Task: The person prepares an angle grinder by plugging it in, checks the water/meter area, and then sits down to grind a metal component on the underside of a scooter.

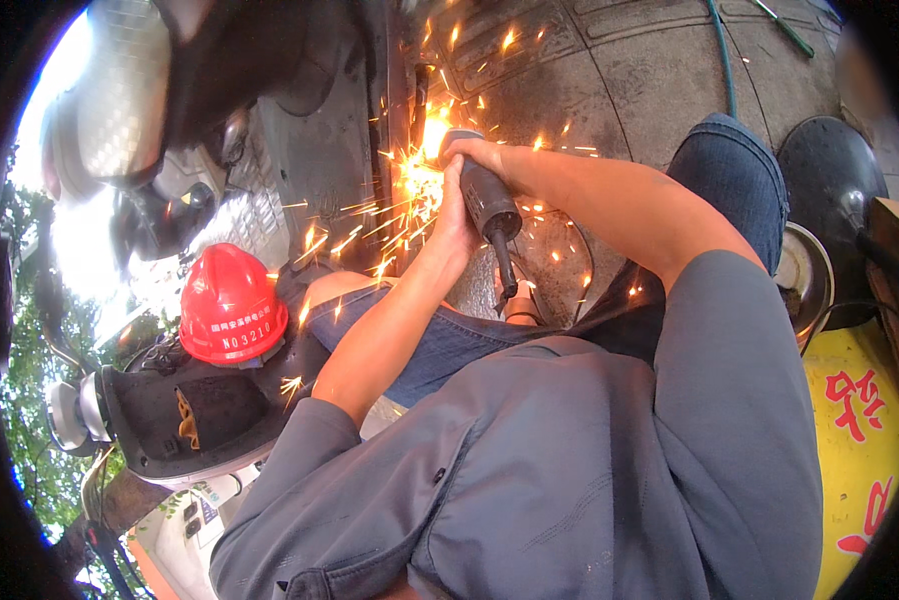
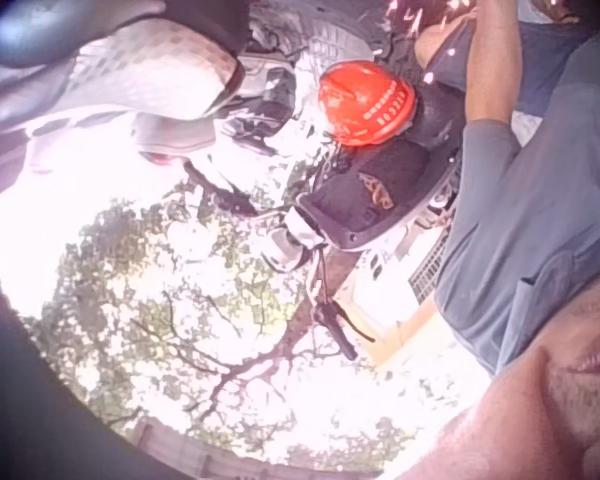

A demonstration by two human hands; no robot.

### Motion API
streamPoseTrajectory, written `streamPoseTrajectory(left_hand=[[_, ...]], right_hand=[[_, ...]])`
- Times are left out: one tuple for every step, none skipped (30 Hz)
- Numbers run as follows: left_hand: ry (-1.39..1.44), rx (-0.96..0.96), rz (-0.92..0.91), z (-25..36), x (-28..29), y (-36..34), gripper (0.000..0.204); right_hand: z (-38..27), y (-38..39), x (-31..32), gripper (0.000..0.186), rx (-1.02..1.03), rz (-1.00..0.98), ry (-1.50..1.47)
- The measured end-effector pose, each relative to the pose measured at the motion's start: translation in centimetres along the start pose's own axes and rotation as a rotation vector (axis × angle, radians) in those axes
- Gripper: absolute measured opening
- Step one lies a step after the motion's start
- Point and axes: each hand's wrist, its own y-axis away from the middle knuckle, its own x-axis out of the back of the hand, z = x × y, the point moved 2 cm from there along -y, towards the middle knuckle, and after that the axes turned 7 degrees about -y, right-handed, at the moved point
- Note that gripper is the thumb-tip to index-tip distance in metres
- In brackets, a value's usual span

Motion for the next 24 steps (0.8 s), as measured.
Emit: streamPoseTrajectory(left_hand=[[-0.001, 0.006, 0.002, 0.0, -0.1, 0.1, 0.071], [-0.002, 0.012, 0.004, 0.1, -0.2, 0.1, 0.071], [-0.002, 0.018, 0.007, 0.1, -0.3, 0.2, 0.071], [-0.002, 0.027, -0.027, 0.3, 0.0, 0.0, 0.07], [0.0, 0.039, -0.063, 0.3, 0.6, -0.5, 0.07], [0.003, 0.049, -0.099, 0.1, 1.2, -1.0, 0.07], [0.009, 0.057, -0.073, -0.1, 1.6, -1.8, 0.071], [-0.005, 0.018, -0.021, 0.1, 0.3, -1.1, 0.072], [-0.038, 0.003, -0.073, 0.1, -1.1, -1.2, 0.073], [-0.066, -0.004, -0.111, -0.3, -1.4, -1.1, 0.073], [-0.08, -0.007, -0.099, -0.3, -1.1, -0.4, 0.074], [-0.051, 0.026, -0.127, -0.1, -0.9, 0.0, 0.076], [-0.049, 0.028, -0.133, -0.2, -1.2, -0.1, 0.077], [-0.048, 0.031, -0.14, -0.3, -1.5, -0.1, 0.078], [-0.039, 0.032, -0.135, -0.4, -1.6, -0.1, 0.078], [-0.035, 0.038, -0.131, -0.5, -1.9, 0.1, 0.078], [-0.031, 0.043, -0.126, -0.5, -2.2, 0.3, 0.079], [-0.022, 0.042, -0.132, -0.4, -2.1, 0.2, 0.078], [-0.014, 0.041, -0.134, -0.4, -1.6, 0.0, 0.078], [-0.005, 0.038, -0.134, -0.4, -1.1, -0.2, 0.078], [-0.01, 0.033, -0.124, -0.5, -0.6, -0.3, 0.078], [-0.018, 0.031, -0.121, -0.6, -0.7, -0.4, 0.078], [-0.027, 0.029, -0.118, -0.6, -0.6, -0.4, 0.077], [-0.021, 0.031, -0.114, -0.6, -0.6, -0.5, 0.077]], right_hand=[[0.0, 0.0, 0.0, 0.049, 0.018, -0.009, -0.002], [0.0, 0.0, 0.0, 0.05, 0.038, -0.02, -0.007], [0.1, 0.0, -0.1, 0.05, 0.055, -0.029, -0.014], [0.2, 0.0, -0.3, 0.05, 0.083, -0.043, -0.022], [0.1, 0.1, -0.4, 0.051, 0.09, -0.038, -0.018], [0.1, 0.0, -0.6, 0.051, 0.082, -0.012, -0.002], [-0.2, -0.1, -0.5, 0.053, 0.027, 0.062, 0.036], [-0.4, -0.6, 0.7, 0.052, 0.027, 0.085, 0.072], [-0.7, -0.8, 2.3, 0.053, 0.035, 0.067, 0.015], [-0.4, -0.9, 3.3, 0.053, 0.028, 0.044, -0.046], [-0.2, -0.1, 2.4, 0.046, -0.025, 0.058, -0.062], [0.0, 0.9, 1.9, 0.049, -0.063, 0.089, -0.035], [-0.1, 1.5, 2.1, 0.052, -0.062, 0.108, -0.051], [-0.1, 1.9, 2.2, 0.054, -0.06, 0.128, -0.067], [-0.2, 2.2, 2.2, 0.054, -0.06, 0.126, -0.073], [-0.1, 2.3, 2.2, 0.054, -0.059, 0.125, -0.086], [-0.1, 2.4, 2.2, 0.054, -0.059, 0.123, -0.098], [-0.1, 2.5, 2.2, 0.053, -0.057, 0.131, -0.088], [-0.1, 2.6, 1.7, 0.053, -0.059, 0.134, -0.077], [-0.1, 2.7, 1.3, 0.052, -0.061, 0.136, -0.067], [0.1, 2.3, 1.1, 0.052, -0.073, 0.111, -0.088], [0.3, 1.8, 1.3, 0.052, -0.079, 0.092, -0.114], [0.3, 1.4, 1.5, 0.051, -0.085, 0.072, -0.14], [0.4, 0.9, 1.7, 0.051, -0.082, 0.068, -0.134]])
